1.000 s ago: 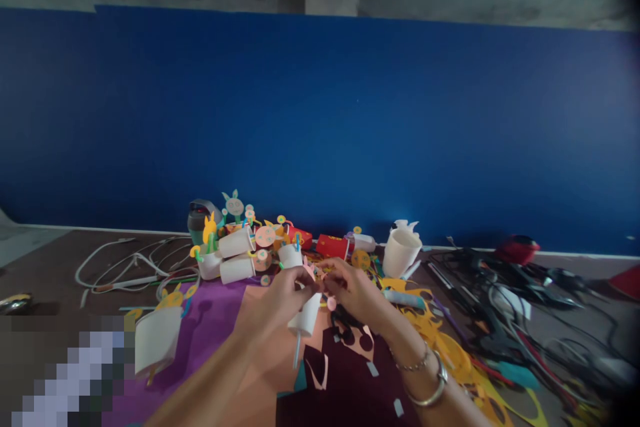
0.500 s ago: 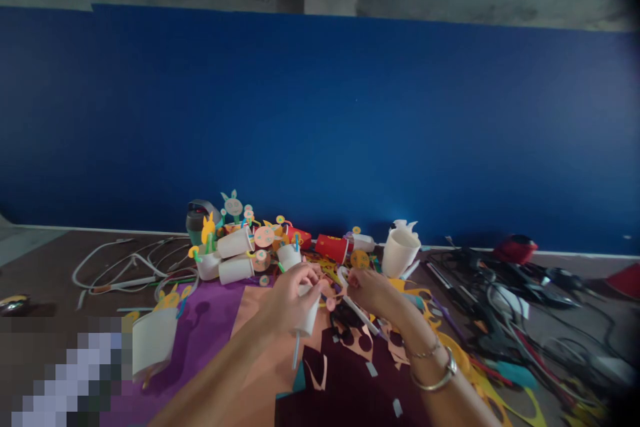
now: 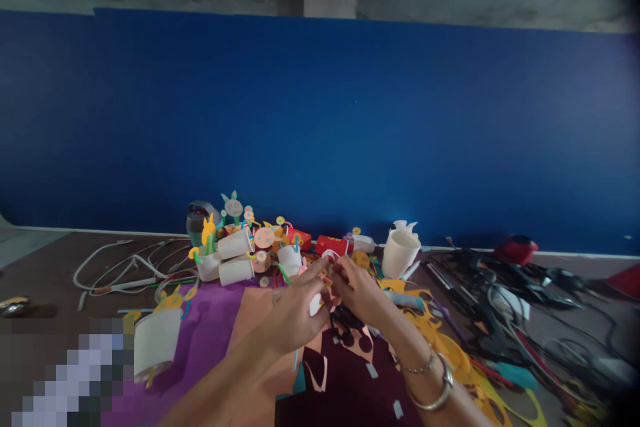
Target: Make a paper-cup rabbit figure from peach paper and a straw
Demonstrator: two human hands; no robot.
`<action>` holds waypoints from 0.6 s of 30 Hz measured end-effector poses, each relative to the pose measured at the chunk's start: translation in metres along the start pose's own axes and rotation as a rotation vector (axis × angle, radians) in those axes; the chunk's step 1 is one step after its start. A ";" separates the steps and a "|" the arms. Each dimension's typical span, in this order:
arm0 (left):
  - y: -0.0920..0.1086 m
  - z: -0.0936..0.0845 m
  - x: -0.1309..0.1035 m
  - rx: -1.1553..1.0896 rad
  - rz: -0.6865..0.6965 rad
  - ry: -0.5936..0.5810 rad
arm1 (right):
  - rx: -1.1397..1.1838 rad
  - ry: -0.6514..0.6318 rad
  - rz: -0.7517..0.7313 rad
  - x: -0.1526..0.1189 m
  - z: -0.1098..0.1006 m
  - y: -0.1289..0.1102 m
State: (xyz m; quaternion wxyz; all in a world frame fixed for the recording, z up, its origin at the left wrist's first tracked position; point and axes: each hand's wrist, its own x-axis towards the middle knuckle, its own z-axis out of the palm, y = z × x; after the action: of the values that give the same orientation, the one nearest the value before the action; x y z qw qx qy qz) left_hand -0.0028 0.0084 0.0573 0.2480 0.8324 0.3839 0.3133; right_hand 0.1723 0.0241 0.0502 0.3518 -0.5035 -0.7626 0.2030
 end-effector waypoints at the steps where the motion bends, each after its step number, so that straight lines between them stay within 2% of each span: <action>1: 0.000 0.001 0.000 0.010 0.011 -0.004 | -0.007 0.010 0.000 0.000 0.000 0.000; 10: 0.000 0.000 0.003 -0.100 0.056 0.095 | -0.064 0.015 -0.009 0.000 0.002 0.000; 18: -0.007 0.001 0.005 -0.155 0.069 0.193 | -0.010 0.015 -0.089 -0.001 0.002 0.002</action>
State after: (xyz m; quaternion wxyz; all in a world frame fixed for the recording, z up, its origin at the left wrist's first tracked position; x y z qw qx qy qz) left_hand -0.0027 0.0164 0.0534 0.2624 0.7896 0.3518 0.4289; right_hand 0.1721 0.0243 0.0472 0.3636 -0.4725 -0.7825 0.1796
